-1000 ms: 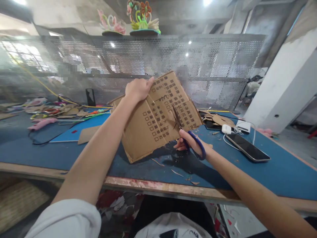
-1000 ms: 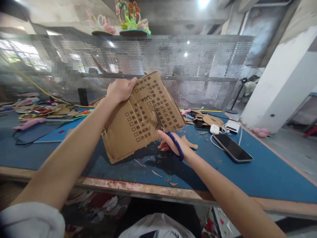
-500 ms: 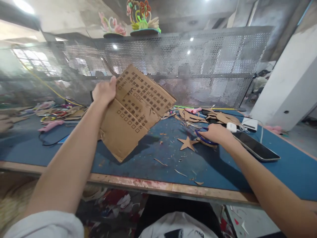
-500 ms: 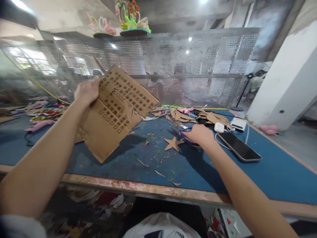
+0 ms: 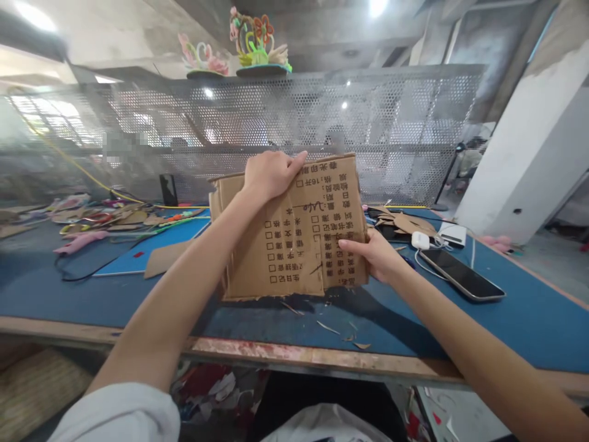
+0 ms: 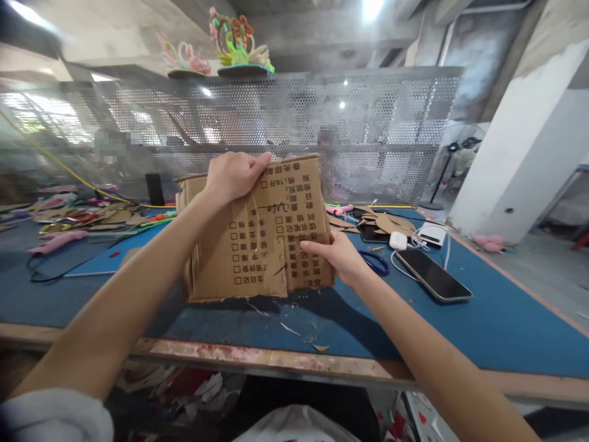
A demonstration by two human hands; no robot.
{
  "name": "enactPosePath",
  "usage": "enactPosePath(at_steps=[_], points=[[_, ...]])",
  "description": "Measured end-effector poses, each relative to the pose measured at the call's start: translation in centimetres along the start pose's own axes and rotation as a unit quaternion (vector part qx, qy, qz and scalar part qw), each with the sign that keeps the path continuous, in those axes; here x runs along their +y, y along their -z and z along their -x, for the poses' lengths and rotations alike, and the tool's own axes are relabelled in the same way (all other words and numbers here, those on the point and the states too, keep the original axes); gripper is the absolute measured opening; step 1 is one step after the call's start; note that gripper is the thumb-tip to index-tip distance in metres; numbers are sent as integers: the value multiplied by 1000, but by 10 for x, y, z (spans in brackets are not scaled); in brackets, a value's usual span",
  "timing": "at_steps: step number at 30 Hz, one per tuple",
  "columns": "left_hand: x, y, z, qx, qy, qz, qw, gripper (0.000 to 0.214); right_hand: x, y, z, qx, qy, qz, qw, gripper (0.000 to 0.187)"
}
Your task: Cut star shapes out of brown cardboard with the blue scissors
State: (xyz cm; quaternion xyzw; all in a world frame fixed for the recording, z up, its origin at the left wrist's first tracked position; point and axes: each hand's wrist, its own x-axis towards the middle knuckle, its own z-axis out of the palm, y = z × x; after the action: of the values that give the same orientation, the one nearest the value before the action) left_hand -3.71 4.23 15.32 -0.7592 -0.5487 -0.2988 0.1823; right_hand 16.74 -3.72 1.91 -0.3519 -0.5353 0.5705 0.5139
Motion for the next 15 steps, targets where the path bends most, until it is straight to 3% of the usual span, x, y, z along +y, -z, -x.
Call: enactPosePath(at_steps=[3, 8, 12, 15], points=[[3, 1, -6, -17, 18, 40, 999, 70, -3, -5, 5, 0, -25, -38, 999, 37], [4, -6, -9, -58, 39, 142, 987, 68, -13, -7, 10, -7, 56, -27, 998, 43], [6, -15, -7, -73, 16, 187, 979, 68, -18, -4, 11, -2, 113, 43, 993, 36], [-3, -21, -10, -75, 47, 120, 989, 70, -19, -5, 9, 53, 194, 168, 965, 23]])
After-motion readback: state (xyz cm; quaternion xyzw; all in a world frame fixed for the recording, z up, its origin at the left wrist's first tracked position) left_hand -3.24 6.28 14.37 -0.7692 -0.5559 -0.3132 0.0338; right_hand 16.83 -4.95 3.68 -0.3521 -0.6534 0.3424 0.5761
